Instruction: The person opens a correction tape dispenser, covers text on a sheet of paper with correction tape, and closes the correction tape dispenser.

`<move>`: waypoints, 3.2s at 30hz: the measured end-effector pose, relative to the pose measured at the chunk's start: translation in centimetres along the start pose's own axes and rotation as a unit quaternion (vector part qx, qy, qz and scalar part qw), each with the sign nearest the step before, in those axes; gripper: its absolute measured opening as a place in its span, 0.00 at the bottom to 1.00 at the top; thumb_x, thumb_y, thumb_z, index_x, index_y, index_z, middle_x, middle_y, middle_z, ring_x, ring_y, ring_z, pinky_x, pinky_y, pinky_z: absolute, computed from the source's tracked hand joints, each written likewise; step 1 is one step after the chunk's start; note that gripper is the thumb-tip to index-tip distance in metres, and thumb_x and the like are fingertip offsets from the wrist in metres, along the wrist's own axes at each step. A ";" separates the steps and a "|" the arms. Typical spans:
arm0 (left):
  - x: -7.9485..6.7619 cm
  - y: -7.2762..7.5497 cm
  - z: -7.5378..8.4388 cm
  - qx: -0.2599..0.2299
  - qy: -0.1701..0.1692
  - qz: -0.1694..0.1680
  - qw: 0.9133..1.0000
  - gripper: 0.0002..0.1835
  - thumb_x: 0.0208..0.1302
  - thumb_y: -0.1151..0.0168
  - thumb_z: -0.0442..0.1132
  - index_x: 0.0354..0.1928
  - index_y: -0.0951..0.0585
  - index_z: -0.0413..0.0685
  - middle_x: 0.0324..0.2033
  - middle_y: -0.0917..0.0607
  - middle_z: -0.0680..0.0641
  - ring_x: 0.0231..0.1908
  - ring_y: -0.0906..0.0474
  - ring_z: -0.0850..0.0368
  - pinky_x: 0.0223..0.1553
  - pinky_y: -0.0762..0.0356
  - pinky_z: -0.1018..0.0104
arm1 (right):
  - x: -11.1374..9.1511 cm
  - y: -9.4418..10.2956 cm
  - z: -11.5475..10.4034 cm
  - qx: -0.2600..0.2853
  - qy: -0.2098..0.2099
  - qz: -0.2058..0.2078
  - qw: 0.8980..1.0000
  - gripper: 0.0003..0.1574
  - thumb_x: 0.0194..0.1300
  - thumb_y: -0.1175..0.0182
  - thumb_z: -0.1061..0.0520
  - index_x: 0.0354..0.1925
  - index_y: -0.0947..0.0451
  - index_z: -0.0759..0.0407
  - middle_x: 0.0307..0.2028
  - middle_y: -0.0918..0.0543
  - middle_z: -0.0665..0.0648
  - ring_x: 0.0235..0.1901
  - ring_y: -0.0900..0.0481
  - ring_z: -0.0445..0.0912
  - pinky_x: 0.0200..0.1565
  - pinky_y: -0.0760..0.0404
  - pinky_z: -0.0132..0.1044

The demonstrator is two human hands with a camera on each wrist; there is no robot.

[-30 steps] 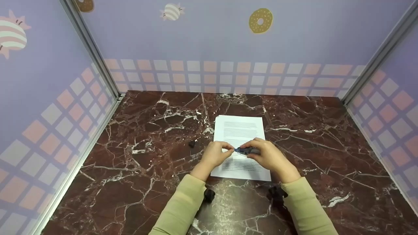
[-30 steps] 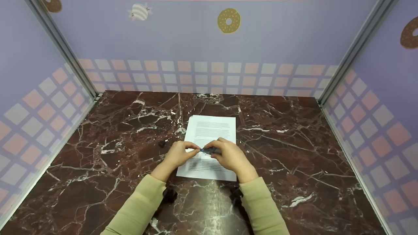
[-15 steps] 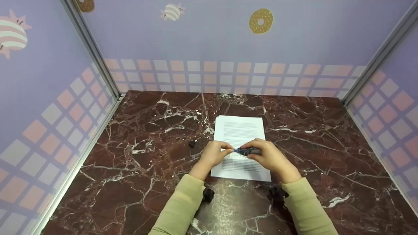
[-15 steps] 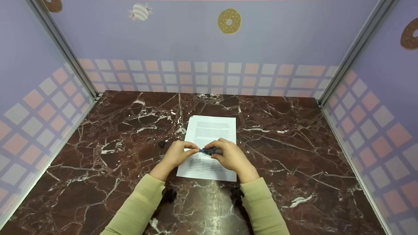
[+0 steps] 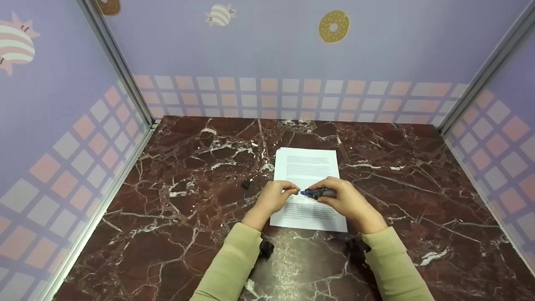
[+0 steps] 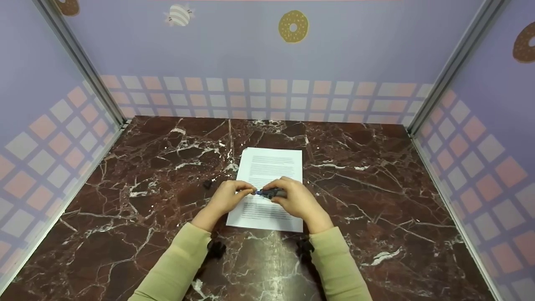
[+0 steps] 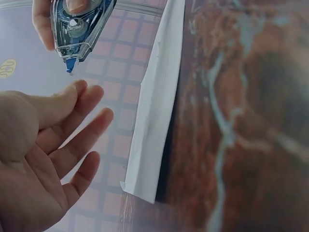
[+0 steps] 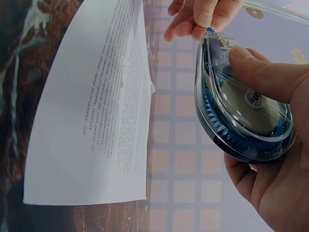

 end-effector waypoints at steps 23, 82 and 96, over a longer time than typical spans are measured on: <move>-1.8 -1.6 -1.4 0.191 0.046 -0.205 0.959 0.50 0.54 0.21 0.53 0.76 0.33 0.45 0.80 0.40 0.43 0.80 0.43 0.47 0.78 0.40 0.44 | -0.1 -0.2 1.6 -0.184 0.013 -0.066 0.981 0.22 0.54 0.25 0.67 0.43 0.09 0.44 0.37 0.12 0.49 0.36 0.14 0.46 0.40 0.14 0.44; -1.7 -1.9 -1.8 0.175 0.046 -0.206 0.962 0.52 0.53 0.21 0.53 0.77 0.34 0.45 0.80 0.41 0.44 0.80 0.44 0.46 0.79 0.42 0.43 | -0.3 -0.2 1.9 -0.246 -0.005 -0.105 0.964 0.19 0.51 0.25 0.67 0.41 0.09 0.48 0.35 0.14 0.51 0.39 0.13 0.51 0.43 0.13 0.49; -1.8 -1.8 -1.7 0.160 0.051 -0.204 0.964 0.52 0.52 0.20 0.51 0.77 0.34 0.46 0.80 0.41 0.44 0.80 0.44 0.45 0.79 0.44 0.42 | -0.7 0.1 2.0 -0.251 -0.005 -0.108 0.962 0.19 0.52 0.25 0.67 0.41 0.09 0.47 0.34 0.14 0.50 0.38 0.13 0.51 0.42 0.13 0.50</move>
Point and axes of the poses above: each hand's wrist, its own x-axis towards the middle knuckle, its own y-axis out of the back of the hand, z = x × y, the point moved 7 cm from there along x, towards the middle knuckle
